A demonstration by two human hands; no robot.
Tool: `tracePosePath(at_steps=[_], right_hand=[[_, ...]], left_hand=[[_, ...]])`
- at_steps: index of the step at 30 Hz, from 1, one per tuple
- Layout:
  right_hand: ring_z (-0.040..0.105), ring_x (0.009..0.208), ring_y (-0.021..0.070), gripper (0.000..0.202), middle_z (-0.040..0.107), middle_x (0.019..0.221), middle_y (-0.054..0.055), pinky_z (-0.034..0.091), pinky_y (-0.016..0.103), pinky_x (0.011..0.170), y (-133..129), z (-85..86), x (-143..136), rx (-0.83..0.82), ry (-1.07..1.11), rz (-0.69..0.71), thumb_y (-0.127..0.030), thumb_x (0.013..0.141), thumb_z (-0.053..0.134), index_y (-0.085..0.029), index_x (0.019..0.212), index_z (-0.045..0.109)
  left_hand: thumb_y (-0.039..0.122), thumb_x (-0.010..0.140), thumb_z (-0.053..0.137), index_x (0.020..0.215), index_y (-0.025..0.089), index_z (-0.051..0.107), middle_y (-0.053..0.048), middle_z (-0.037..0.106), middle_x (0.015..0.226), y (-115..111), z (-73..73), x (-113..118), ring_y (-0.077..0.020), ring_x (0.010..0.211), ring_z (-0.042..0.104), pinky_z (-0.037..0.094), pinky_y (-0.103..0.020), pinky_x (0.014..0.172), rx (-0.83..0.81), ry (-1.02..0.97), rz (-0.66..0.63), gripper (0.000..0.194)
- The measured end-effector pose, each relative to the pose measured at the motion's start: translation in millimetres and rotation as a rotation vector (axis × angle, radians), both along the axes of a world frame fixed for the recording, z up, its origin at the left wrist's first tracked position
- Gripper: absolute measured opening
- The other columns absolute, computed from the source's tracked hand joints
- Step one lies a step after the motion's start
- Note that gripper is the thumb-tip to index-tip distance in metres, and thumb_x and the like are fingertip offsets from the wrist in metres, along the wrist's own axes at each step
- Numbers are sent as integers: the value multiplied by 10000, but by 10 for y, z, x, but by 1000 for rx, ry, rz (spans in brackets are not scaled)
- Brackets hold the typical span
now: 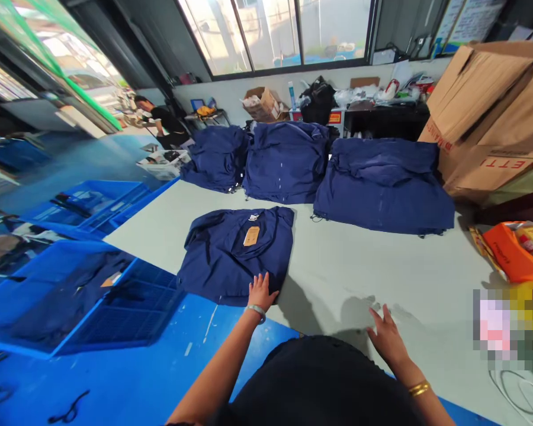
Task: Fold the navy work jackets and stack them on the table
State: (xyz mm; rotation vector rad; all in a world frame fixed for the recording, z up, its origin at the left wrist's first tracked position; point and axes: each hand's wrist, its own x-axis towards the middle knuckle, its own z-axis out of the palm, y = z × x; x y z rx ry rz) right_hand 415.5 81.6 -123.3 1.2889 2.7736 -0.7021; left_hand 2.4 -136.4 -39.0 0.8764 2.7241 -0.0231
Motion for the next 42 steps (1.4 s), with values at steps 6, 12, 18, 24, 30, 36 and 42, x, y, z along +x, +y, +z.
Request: tracePosePath(at_steps=[6, 12, 18, 24, 30, 36, 42], right_hand=[[318, 1568, 338, 626, 379, 1665, 205, 293, 514, 1280, -120, 410, -1066, -155, -88, 170, -333, 928, 537, -101, 1509, 553], [338, 1565, 287, 560, 370, 1679, 130, 281, 479, 1290, -529, 844, -2412, -292, -4, 513, -247, 931, 571, -186, 1486, 604], [270, 1591, 290, 559, 325, 1704, 110, 267, 456, 1294, -961, 953, -3282, -336, -66, 721, -202, 899, 641, -226, 1458, 638], [316, 1574, 284, 568, 331, 1704, 129, 277, 426, 1293, -1096, 891, -3783, -305, -55, 758, -196, 919, 615, -196, 1488, 604], [449, 1496, 320, 647, 442, 1647, 129, 361, 469, 1236, -1059, 892, -4534, -385, 26, 624, -189, 924, 604, -248, 1563, 516], [597, 1351, 287, 726, 609, 1507, 119, 426, 444, 1183, -1059, 638, -5228, -728, 116, 447, -235, 893, 661, -223, 1591, 462], [566, 1395, 299, 559, 656, 1458, 85, 368, 472, 1234, -635, 886, -5904, -774, 248, 415, -334, 878, 698, -207, 1420, 660]], left_hand=[[497, 982, 563, 1622, 88, 372, -262, 319, 1679, -373, -175, -637, -386, 1589, 250, 258, -563, 1266, 49, 44, 88, 783], [525, 980, 553, 1630, 23, 314, -309, 276, 1679, -785, -320, -1137, -414, 1591, 225, 245, -602, 1260, 87, 134, 271, 855], [542, 994, 512, 1630, -6, 290, -322, 294, 1668, -1038, -374, -1587, -432, 1581, 242, 251, -612, 1253, 120, 118, 446, 868], [537, 994, 509, 1625, 1, 306, -330, 295, 1666, -1131, -397, -2087, -435, 1578, 247, 282, -597, 1243, 119, 133, 476, 852], [478, 963, 585, 1605, 56, 382, -327, 429, 1590, -1130, -441, -2307, -421, 1517, 386, 339, -564, 1215, 127, 91, 440, 795], [481, 996, 483, 1597, 32, 362, -285, 453, 1590, -1407, -401, -2656, -366, 1526, 373, 320, -516, 1247, 292, 211, 536, 760], [498, 955, 528, 1586, -70, 301, -350, 409, 1597, -1696, -257, -3305, -427, 1529, 362, 314, -538, 1243, 187, 237, 666, 880]])
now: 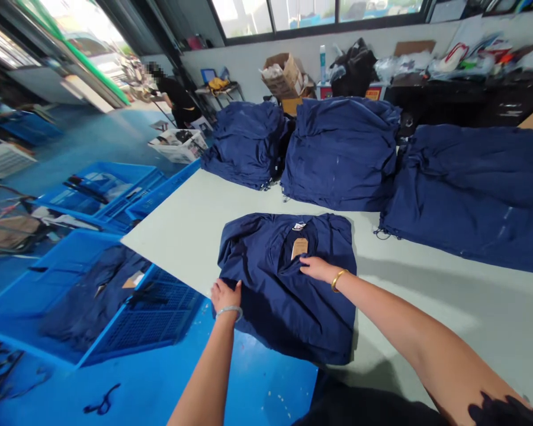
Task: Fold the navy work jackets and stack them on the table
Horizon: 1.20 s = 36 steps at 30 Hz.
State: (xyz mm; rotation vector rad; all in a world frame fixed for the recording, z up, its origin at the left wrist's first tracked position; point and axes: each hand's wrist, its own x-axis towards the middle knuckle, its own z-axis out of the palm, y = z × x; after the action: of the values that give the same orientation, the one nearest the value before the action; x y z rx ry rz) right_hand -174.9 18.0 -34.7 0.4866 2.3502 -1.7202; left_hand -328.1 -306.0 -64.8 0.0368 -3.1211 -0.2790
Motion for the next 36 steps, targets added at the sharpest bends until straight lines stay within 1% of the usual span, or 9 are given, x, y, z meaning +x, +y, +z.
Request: tracePosePath(at_steps=[5, 8, 11, 17, 21, 24, 29, 32, 36], right_hand=[[365, 1549, 264, 800, 412, 1672, 51, 251, 486, 1288, 530, 614, -378, 35, 316, -282, -415, 935, 633, -234, 1651, 326], [419, 1516, 278, 870, 309, 1721, 80, 339, 486, 1247, 592, 662, -249, -75, 250, -333, -435, 935, 637, -261, 1680, 224], [522, 1429, 295, 741, 447, 1642, 131, 448, 502, 1166, 473, 544, 72, -200, 61, -313, -498, 929, 651, -264, 1593, 422], [675, 1226, 262, 750, 603, 1475, 174, 579, 468, 995, 232, 624, 531, -599, -85, -307, -747, 939, 500, -237, 1489, 506], [651, 1249, 269, 656, 653, 1441, 114, 539, 465, 1060, 313, 780, 819, -392, -23, -299, -436, 825, 744, -248, 1434, 589], [663, 1216, 275, 514, 741, 1301, 93, 485, 446, 1124, 514, 840, 1287, -168, 28, -335, -189, 702, 667, -199, 1211, 741], [736, 1004, 270, 527, 801, 1106, 65, 571, 436, 971, 1089, 979, 2451, -263, 96, -545, -263, 714, 569, -180, 1202, 751], [746, 950, 271, 529, 796, 1101, 96, 587, 422, 915, 1506, 953, 3193, -259, 201, -791, -321, 758, 566, -162, 1238, 722], [723, 1057, 310, 536, 768, 1166, 153, 565, 478, 983, 1861, 662, 4122, -40, 140, -1126, -332, 793, 519, -134, 1258, 695]], left_hand=[[435, 940, 544, 1489, 37, 521, -280, 709, 1289, -132, 202, -345, -400, 1258, 661, 497, -515, 1070, 12, -193, -12, 678], [352, 923, 545, 1282, 173, 720, -166, 778, 1193, -70, 346, -409, -340, 1125, 733, 569, -405, 923, 73, -271, -74, 438], [275, 911, 517, 1225, 230, 754, -52, 814, 1097, 226, 524, -244, -258, 1015, 757, 576, -328, 874, 230, -286, -208, 396], [166, 854, 550, 981, 205, 806, -57, 805, 967, 1339, 934, 984, -232, 951, 731, 556, -349, 922, 368, -287, -742, 289], [157, 864, 604, 928, 157, 795, -114, 784, 915, 1962, 1121, 2033, -252, 909, 730, 553, -387, 921, 296, -315, -1086, 201], [258, 889, 679, 1173, 121, 763, -151, 780, 993, 2140, 1304, 2666, -273, 958, 728, 560, -420, 950, 385, -326, -1234, 326], [326, 1033, 544, 1336, 249, 708, -77, 789, 1108, 2043, 1677, 3102, -177, 1015, 720, 567, -324, 944, 893, -290, -1315, 353], [328, 1058, 477, 1269, 245, 731, -78, 776, 1174, 2051, 1595, 3011, -190, 1097, 697, 544, -372, 1017, 951, -104, -1054, 340], [340, 989, 571, 1413, 148, 619, -159, 670, 1403, 2299, 977, 2895, -278, 1331, 593, 447, -472, 1171, 577, -123, -814, 468]])
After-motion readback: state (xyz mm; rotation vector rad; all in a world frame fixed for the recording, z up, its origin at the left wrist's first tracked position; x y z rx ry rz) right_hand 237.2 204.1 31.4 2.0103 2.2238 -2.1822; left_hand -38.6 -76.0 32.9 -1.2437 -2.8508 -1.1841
